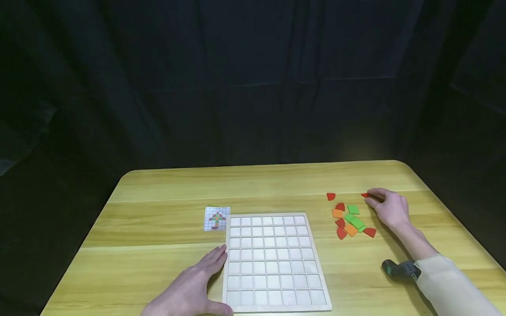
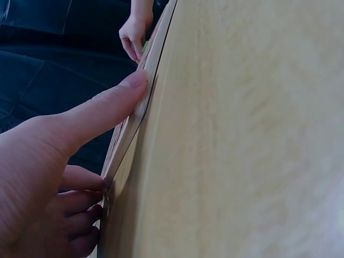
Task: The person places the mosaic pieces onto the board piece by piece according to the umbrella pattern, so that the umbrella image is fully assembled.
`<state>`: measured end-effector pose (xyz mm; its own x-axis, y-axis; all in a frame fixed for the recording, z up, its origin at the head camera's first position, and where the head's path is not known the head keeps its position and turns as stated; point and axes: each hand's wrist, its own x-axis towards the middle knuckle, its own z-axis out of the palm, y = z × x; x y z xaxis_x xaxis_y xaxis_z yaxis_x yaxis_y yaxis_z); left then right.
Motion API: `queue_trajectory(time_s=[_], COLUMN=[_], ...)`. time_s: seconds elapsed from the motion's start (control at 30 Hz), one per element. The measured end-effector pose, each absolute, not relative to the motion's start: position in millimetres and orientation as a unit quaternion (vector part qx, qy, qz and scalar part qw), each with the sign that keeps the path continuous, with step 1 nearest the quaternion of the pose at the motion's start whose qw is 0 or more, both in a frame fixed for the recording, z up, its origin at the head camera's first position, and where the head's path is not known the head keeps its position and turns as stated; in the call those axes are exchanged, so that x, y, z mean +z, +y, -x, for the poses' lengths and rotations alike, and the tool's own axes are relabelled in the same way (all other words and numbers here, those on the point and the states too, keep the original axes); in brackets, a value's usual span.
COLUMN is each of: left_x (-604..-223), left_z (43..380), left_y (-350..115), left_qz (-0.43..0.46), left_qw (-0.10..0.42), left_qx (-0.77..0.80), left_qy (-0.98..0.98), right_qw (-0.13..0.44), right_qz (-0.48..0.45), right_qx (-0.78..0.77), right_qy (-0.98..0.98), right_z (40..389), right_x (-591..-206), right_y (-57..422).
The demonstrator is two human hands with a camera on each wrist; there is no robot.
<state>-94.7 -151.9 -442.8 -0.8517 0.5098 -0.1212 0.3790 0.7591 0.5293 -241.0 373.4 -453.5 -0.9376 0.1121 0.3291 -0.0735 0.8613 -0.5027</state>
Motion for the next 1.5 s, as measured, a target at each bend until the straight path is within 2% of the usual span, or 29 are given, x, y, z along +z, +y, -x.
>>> queue_trajectory(time_s=[0.2, 0.5, 0.93, 1.2, 1.5], left_x=[-443.4, -442.7, -443.6, -442.7, -442.2], left_z=[94.0, 93.8, 92.9, 92.9, 93.6], left_y=[-150.8, -151.7, -152.6, -152.5, -152.3], left_qz=[-0.239, -0.232, -0.235, -0.237, -0.232], left_qw=[0.132, 0.140, 0.134, 0.132, 0.142], left_qx=[0.253, 0.257, 0.252, 0.253, 0.263], left_qy=[0.928, 0.928, 0.929, 0.928, 0.926], right_qw=[0.180, 0.205, 0.204, 0.231, 0.208], right_qz=[0.023, -0.012, -0.005, -0.024, -0.045], right_qx=[0.265, 0.244, 0.250, 0.269, 0.306], right_qy=[-0.947, -0.948, -0.947, -0.935, -0.928], right_z=[242.4, 241.8, 231.5, 218.1, 205.1], right_x=[-457.0, -456.4, -453.1, -444.0, -432.2], right_y=[376.8, 376.3, 376.2, 352.9, 313.2])
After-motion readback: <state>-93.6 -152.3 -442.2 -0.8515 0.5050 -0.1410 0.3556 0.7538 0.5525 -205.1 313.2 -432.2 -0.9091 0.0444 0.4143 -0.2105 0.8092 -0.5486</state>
